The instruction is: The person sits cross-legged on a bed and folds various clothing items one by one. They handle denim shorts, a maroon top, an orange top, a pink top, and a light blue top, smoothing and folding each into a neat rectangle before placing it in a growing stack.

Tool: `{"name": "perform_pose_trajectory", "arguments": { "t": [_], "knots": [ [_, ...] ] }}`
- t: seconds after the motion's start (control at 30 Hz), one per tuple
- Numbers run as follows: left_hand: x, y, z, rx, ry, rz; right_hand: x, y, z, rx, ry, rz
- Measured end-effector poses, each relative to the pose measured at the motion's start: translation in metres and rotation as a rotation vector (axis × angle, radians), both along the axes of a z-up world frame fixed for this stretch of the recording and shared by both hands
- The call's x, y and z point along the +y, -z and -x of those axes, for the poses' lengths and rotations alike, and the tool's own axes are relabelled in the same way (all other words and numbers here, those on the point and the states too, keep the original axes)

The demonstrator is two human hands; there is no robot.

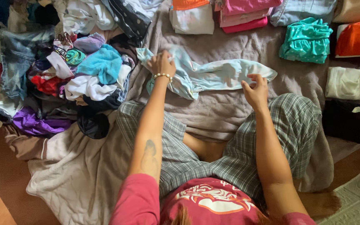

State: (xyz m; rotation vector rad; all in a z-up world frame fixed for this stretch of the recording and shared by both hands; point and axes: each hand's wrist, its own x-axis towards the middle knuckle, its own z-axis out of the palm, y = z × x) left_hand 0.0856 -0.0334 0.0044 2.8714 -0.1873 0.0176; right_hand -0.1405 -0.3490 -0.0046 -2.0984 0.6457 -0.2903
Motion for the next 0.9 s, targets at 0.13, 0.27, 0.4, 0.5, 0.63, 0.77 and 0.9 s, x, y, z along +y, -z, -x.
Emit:
{"name": "perform_pose_trajectory", "arguments": {
  "t": [0.13,0.27,0.4,0.5,0.63,0.77,0.9],
  "knots": [
    [-0.032,-0.039,0.022,-0.023,0.310,0.391,0.018,-0.036,-0.007,-0.133,-0.023,-0.050],
    [-0.067,-0.083,0.073,0.019,0.881,0.663,0.030,-0.070,-0.011,-0.498,-0.212,-0.265],
    [-0.089,-0.128,0.094,0.082,0.980,0.733,0.026,-0.088,-0.001,-0.434,-0.440,-0.340],
    [-0.087,-0.155,0.090,0.171,0.939,0.635,0.024,-0.094,0.004,-0.316,-0.384,-0.560],
    [-0.078,-0.174,0.081,0.209,0.953,0.502,0.005,-0.094,0.005,-0.543,-0.251,-0.595],
    [-0.060,-0.189,0.063,0.084,0.958,0.455,-0.021,-0.088,0.007,-0.774,-0.044,-0.677],
    [-0.055,-0.205,0.055,0.162,0.886,0.486,-0.027,-0.084,0.009,-0.792,-0.030,-0.616]
  ]
}}
